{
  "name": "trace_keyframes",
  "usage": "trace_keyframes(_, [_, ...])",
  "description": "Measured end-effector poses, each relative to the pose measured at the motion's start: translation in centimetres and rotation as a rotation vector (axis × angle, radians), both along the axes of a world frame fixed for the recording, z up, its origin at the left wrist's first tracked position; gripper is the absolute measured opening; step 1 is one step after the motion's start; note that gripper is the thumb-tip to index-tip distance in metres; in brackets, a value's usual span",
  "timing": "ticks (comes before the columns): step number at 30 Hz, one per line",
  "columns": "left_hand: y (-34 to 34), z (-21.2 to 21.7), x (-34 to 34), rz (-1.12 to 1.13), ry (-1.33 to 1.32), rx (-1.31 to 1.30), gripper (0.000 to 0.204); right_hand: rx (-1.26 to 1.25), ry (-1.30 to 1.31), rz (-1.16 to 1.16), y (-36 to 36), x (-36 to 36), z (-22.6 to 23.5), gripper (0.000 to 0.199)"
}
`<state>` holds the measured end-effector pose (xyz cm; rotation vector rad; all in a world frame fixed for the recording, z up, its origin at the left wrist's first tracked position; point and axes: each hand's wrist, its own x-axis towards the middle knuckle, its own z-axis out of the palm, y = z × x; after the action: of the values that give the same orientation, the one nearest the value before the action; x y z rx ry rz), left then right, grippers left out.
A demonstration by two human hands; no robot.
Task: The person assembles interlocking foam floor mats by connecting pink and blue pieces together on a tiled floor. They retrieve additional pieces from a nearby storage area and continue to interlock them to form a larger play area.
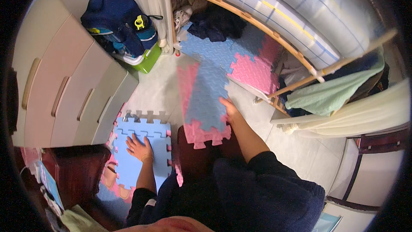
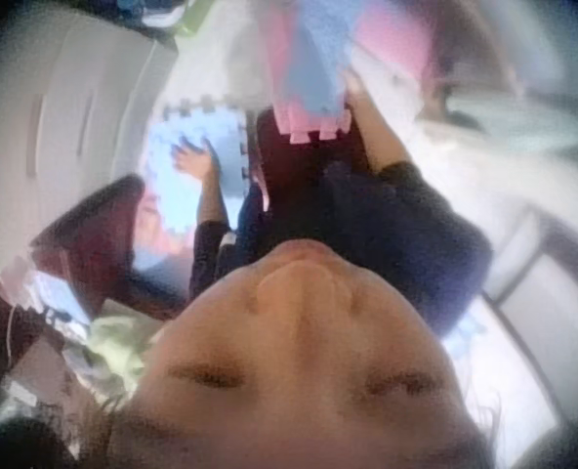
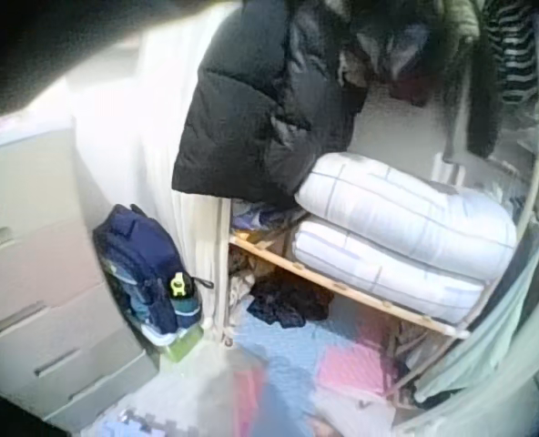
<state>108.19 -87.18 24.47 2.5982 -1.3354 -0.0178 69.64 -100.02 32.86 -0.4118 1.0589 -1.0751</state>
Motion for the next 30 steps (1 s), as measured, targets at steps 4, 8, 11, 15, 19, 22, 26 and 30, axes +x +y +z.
trace_keyframes(4, [0.2, -0.7, 0.7, 0.044, 0.034, -0.021, 0.069, -0.188, 0.037, 0.140, 0.7, 0.5, 2.0, 0.069])
trace_keyframes(8, [-2.6, 0.8, -2.2, -0.138, 0.765, -0.391, 0.054, -0.292, 0.108, 0.107, 3.5, 0.1, 4.9, 0.074])
trace_keyframes(11, [-2.9, 8.2, -14.0, -0.230, 2.017, -0.278, 0.050, -0.253, 0.101, 0.003, 6.7, -1.9, 4.8, 0.073])
trace_keyframes(15, [-1.7, 13.3, -17.3, -0.271, 2.439, -0.044, 0.046, -0.296, 0.073, -0.007, 8.5, -2.2, 5.2, 0.071])
trace_keyframes(19, [-1.1, 14.1, -18.6, -0.393, 2.251, 0.038, 0.041, -0.366, 0.120, -0.034, 9.7, -5.1, 6.0, 0.070])
trace_keyframes(22, [-0.6, 13.8, -19.6, -0.388, 2.269, 0.088, 0.041, -0.298, 0.103, -0.026, 10.4, -6.4, 5.3, 0.058])
trace_keyframes(26, [0.2, 13.1, -20.0, -0.436, 2.064, 0.053, 0.042, -0.099, -0.004, 0.166, 11.3, -8.4, 4.8, 0.039])
trace_keyframes(30, [-0.7, 12.2, -17.7, -0.336, 1.801, -0.127, 0.041, -0.177, -0.157, -0.018, 12.0, -8.8, 2.1, 0.033])
